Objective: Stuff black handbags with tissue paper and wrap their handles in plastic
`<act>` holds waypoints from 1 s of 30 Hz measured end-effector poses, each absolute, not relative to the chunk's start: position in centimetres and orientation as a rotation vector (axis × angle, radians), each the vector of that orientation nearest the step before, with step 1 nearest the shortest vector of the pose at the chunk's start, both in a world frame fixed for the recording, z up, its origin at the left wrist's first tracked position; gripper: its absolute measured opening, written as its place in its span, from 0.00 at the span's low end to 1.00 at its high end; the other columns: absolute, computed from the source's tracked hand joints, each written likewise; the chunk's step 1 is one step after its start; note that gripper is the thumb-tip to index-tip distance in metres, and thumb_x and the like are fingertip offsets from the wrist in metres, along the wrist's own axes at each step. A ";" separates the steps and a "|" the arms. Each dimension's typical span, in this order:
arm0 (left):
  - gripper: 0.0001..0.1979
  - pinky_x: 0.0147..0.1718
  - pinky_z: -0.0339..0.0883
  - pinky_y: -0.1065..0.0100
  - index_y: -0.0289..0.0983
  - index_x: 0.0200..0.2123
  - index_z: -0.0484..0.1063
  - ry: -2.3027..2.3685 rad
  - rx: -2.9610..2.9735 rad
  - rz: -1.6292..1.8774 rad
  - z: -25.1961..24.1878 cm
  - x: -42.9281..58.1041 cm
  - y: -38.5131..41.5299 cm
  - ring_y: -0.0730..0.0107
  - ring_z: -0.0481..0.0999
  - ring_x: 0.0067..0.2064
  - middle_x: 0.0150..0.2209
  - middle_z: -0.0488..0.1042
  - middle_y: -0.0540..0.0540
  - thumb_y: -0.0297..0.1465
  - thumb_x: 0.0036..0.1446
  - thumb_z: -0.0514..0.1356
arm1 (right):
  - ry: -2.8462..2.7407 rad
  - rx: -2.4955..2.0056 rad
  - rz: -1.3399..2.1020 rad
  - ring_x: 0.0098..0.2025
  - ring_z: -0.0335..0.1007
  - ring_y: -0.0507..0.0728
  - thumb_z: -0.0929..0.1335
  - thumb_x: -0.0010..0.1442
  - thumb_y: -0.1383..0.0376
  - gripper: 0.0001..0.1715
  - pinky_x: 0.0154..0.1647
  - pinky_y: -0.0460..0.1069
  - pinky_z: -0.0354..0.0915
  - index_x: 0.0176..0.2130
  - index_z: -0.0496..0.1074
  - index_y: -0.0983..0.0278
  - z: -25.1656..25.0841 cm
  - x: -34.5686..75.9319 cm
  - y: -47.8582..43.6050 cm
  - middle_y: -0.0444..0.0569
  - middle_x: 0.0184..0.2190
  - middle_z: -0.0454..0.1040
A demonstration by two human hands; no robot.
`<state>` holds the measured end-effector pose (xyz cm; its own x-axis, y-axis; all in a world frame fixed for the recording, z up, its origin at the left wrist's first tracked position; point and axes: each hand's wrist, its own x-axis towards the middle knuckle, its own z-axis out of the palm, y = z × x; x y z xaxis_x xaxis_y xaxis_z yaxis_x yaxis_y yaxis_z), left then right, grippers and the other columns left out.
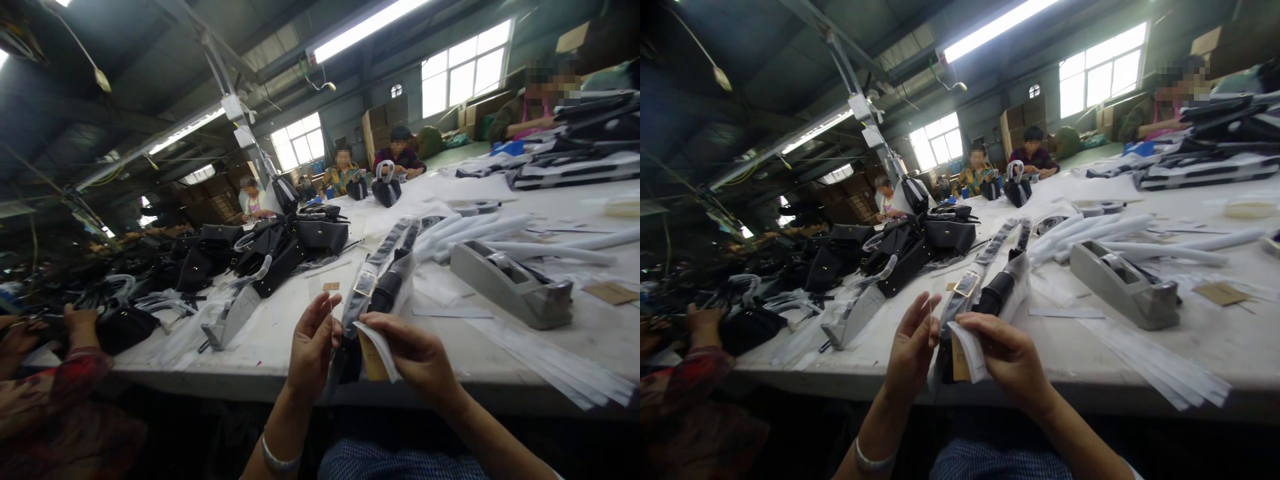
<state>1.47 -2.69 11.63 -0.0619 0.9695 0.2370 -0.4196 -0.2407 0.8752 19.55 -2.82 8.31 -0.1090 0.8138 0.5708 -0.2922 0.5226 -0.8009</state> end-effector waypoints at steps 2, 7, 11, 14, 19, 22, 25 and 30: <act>0.20 0.25 0.66 0.79 0.46 0.51 0.76 0.807 1.095 1.566 11.7 1.5 -2.5 0.81 0.73 0.29 0.53 0.76 0.43 0.32 0.54 0.70 | -1.394 -0.564 0.904 0.45 0.78 0.61 0.73 0.57 0.67 0.16 0.49 0.55 0.75 0.46 0.81 0.55 8.6 19.7 -2.9 0.50 0.45 0.81; 0.23 0.28 0.70 0.76 0.44 0.52 0.75 0.860 1.186 1.533 11.9 1.4 -2.4 0.72 0.78 0.35 0.50 0.78 0.41 0.34 0.51 0.72 | -1.543 -0.489 0.774 0.35 0.77 0.56 0.66 0.66 0.65 0.14 0.33 0.49 0.75 0.48 0.79 0.55 10.3 20.2 -2.9 0.51 0.43 0.80; 0.25 0.41 0.74 0.67 0.43 0.51 0.76 0.849 1.232 1.555 12.4 1.4 -2.8 0.64 0.80 0.41 0.48 0.80 0.41 0.35 0.48 0.73 | -1.678 -0.478 0.617 0.47 0.75 0.59 0.65 0.66 0.66 0.15 0.50 0.52 0.71 0.49 0.78 0.55 11.8 20.1 -2.6 0.51 0.45 0.77; 0.25 0.45 0.74 0.65 0.44 0.51 0.77 0.835 1.279 1.581 13.2 1.4 -3.3 0.60 0.80 0.46 0.46 0.81 0.42 0.38 0.48 0.73 | -1.671 -0.541 0.668 0.42 0.76 0.56 0.66 0.67 0.65 0.13 0.44 0.49 0.72 0.50 0.75 0.57 12.1 19.7 -2.1 0.49 0.42 0.78; 0.25 0.48 0.73 0.64 0.44 0.53 0.75 0.794 1.337 1.506 14.2 1.3 -4.0 0.57 0.79 0.49 0.49 0.80 0.42 0.36 0.51 0.72 | -1.733 -0.550 0.697 0.38 0.75 0.55 0.66 0.67 0.64 0.08 0.41 0.47 0.70 0.42 0.76 0.59 12.6 19.6 -1.5 0.47 0.37 0.78; 0.27 0.52 0.72 0.62 0.44 0.58 0.70 0.773 1.341 1.495 14.4 1.3 -4.2 0.56 0.78 0.53 0.52 0.78 0.40 0.35 0.55 0.69 | -1.805 -0.596 0.615 0.37 0.74 0.54 0.65 0.67 0.65 0.09 0.39 0.47 0.70 0.45 0.75 0.59 13.3 19.8 -1.5 0.48 0.37 0.77; 0.29 0.52 0.72 0.63 0.46 0.61 0.66 0.775 1.418 1.498 14.5 1.4 -4.3 0.58 0.77 0.54 0.53 0.78 0.42 0.32 0.58 0.68 | -1.895 -0.684 0.482 0.38 0.74 0.54 0.65 0.67 0.66 0.11 0.40 0.47 0.69 0.47 0.75 0.58 13.9 20.0 -1.7 0.47 0.38 0.77; 0.30 0.52 0.72 0.64 0.50 0.60 0.67 0.938 1.859 1.514 15.0 1.8 -4.5 0.64 0.78 0.51 0.51 0.78 0.48 0.28 0.56 0.69 | -2.018 -0.761 0.186 0.41 0.75 0.58 0.63 0.69 0.64 0.15 0.41 0.51 0.70 0.50 0.75 0.60 14.3 19.9 -2.1 0.51 0.39 0.78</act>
